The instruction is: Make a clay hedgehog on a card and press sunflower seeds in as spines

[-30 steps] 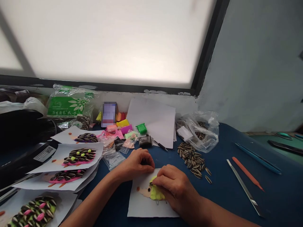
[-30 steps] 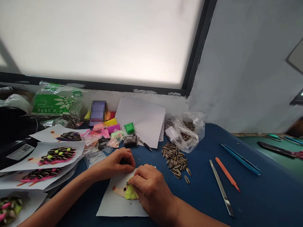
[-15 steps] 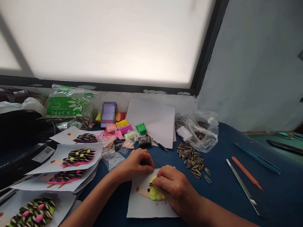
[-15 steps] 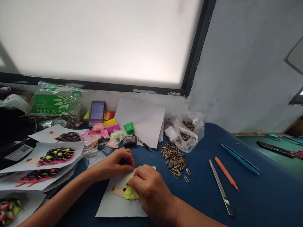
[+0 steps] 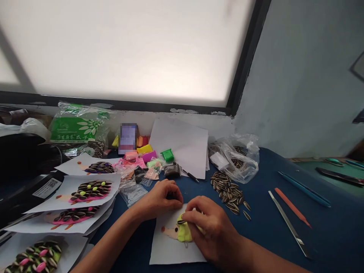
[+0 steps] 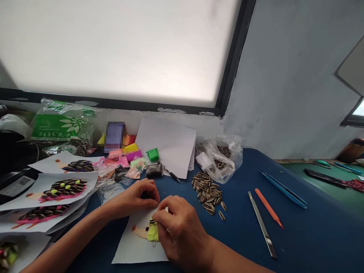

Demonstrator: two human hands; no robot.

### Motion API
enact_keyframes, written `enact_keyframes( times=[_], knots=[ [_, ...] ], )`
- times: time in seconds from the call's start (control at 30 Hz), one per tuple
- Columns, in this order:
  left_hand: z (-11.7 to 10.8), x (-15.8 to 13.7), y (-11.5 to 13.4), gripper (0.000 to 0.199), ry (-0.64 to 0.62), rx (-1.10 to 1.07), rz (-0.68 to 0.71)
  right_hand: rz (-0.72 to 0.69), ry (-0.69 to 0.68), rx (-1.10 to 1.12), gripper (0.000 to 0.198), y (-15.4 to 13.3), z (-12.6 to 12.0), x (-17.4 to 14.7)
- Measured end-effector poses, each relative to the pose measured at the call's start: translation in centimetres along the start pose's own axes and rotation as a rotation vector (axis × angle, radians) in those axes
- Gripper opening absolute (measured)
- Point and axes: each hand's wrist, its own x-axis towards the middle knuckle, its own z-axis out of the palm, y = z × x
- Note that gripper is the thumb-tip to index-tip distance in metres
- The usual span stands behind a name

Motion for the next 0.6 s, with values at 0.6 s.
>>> enact_keyframes(
  times=[0.6],
  knots=[
    [-0.5,-0.2,1.1,0.018,-0.065,-0.009,-0.084,0.509,-0.37,-0.447,0.021,7.7,-5.3,2.7]
  ],
)
